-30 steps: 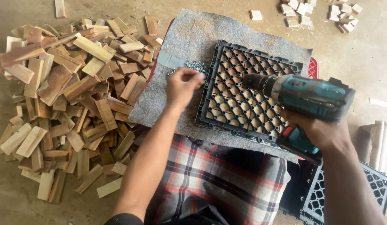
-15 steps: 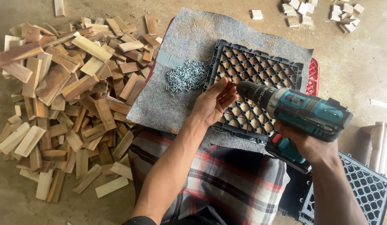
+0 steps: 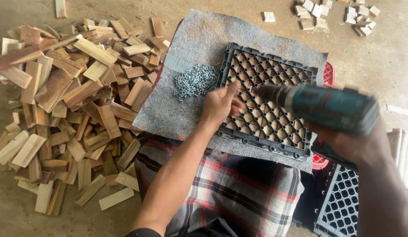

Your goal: Assembling wooden floor tiles by screwing wooden slats onto a plastic base grid using a cordless power drill.

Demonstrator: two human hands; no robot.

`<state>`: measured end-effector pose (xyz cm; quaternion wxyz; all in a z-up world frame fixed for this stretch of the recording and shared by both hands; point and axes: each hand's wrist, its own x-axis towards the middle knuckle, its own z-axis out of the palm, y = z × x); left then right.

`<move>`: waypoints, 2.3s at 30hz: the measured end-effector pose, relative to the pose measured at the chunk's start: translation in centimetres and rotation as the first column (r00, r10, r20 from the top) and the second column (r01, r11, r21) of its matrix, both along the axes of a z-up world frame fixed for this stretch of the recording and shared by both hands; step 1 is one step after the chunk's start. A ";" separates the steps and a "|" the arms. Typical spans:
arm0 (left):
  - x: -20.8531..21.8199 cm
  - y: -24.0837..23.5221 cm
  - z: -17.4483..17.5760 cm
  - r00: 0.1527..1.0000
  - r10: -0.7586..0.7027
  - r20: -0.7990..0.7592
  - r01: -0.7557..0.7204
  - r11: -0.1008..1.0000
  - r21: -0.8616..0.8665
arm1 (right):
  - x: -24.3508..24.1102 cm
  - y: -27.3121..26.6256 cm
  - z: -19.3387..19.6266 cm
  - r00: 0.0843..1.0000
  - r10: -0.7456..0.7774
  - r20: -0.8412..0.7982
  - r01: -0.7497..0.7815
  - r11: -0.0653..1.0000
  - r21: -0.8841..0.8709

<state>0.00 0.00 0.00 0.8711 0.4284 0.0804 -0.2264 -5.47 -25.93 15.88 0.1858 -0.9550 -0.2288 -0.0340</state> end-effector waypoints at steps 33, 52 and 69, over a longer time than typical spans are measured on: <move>0.6 -1.5 -2.3 0.779 -0.529 0.335 -0.508 -0.221 0.832 | 13.2 12.7 5.5 0.636 -0.573 -0.517 0.366 0.814 -0.452; 4.4 10.7 -10.0 0.599 -0.145 0.787 -0.800 -0.098 0.592 | 7.7 11.4 2.5 0.814 -0.435 -0.386 0.263 0.867 -0.422; 2.4 -2.1 -1.7 0.974 0.209 0.083 -0.168 0.922 -0.349 | -3.1 1.5 -2.0 0.882 -0.286 -0.375 0.443 0.773 0.454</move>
